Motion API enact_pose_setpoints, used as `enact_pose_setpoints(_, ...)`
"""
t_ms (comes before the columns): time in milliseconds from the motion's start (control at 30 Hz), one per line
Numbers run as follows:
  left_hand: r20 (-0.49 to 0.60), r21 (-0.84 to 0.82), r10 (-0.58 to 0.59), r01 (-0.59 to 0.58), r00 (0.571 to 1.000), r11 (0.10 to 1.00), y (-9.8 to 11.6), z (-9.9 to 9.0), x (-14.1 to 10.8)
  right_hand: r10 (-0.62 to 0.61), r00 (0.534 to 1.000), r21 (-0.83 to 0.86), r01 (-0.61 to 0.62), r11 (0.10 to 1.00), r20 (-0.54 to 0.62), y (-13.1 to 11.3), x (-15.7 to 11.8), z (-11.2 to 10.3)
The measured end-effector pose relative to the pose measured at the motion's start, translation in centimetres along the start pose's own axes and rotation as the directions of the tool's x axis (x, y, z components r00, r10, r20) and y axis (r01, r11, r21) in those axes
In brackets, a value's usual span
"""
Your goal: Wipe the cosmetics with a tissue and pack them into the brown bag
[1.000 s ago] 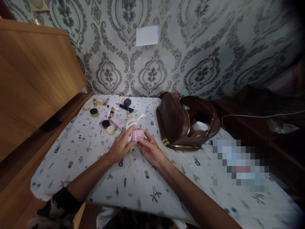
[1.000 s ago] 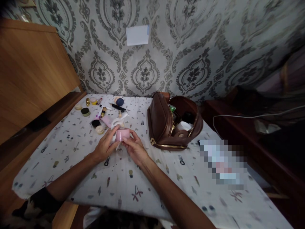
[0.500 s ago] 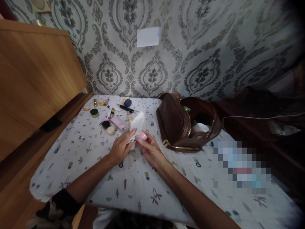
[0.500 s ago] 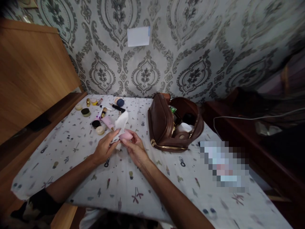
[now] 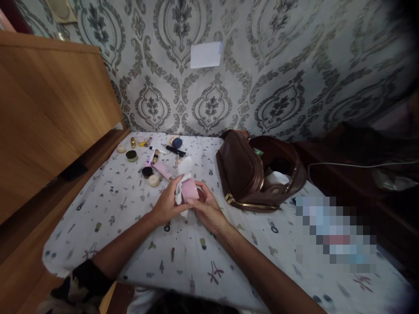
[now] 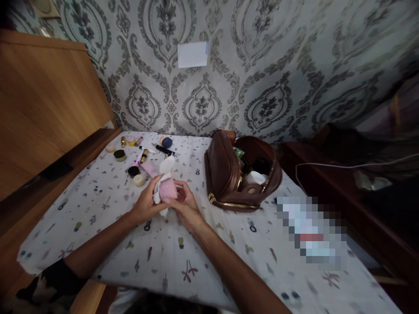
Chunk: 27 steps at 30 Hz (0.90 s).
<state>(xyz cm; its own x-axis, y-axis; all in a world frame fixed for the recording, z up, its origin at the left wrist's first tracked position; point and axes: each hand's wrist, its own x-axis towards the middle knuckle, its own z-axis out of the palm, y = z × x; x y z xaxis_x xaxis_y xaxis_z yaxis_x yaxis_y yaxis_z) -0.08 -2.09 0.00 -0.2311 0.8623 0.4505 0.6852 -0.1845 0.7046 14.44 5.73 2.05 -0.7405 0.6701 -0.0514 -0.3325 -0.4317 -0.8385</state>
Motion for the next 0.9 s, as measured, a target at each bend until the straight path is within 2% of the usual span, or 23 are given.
enact_pose_setpoints(200, 0.033, -0.227, -0.161, 0.164, 0.986, 0.960, 0.7, -0.5, 0.5, -0.046, 0.998, -0.067, 0.049, 0.997, 0.044, -0.1, 0.2, -0.3)
enact_pose_setpoints(467, 0.056, -0.306, -0.281, 0.284, 0.958, 0.909, 1.1, -0.4, 0.6, -0.079, 0.997, -0.177, 0.076, 0.981, -0.009, -0.6, 0.4, -1.1)
enact_pose_setpoints(667, 0.080, -0.475, -0.311, 0.310, 0.947, 0.823, 1.6, -0.2, 1.0, -0.263, 0.965, -0.249, 0.255, 0.934, 0.003, -0.4, 1.0, -1.3)
enact_pose_setpoints(733, 0.117, -0.567, -0.326, 0.333, 0.938, 0.753, 1.7, -0.1, 1.1, -0.309, 0.951, -0.301, 0.298, 0.906, 0.012, -0.3, 1.1, -1.3)
enact_pose_setpoints(900, 0.304, -0.756, -0.422, 0.486, 0.854, 0.438, 1.9, 0.0, 1.1, -0.402, 0.916, -0.410, 0.365, 0.836, -0.003, 0.4, 1.3, -1.7)
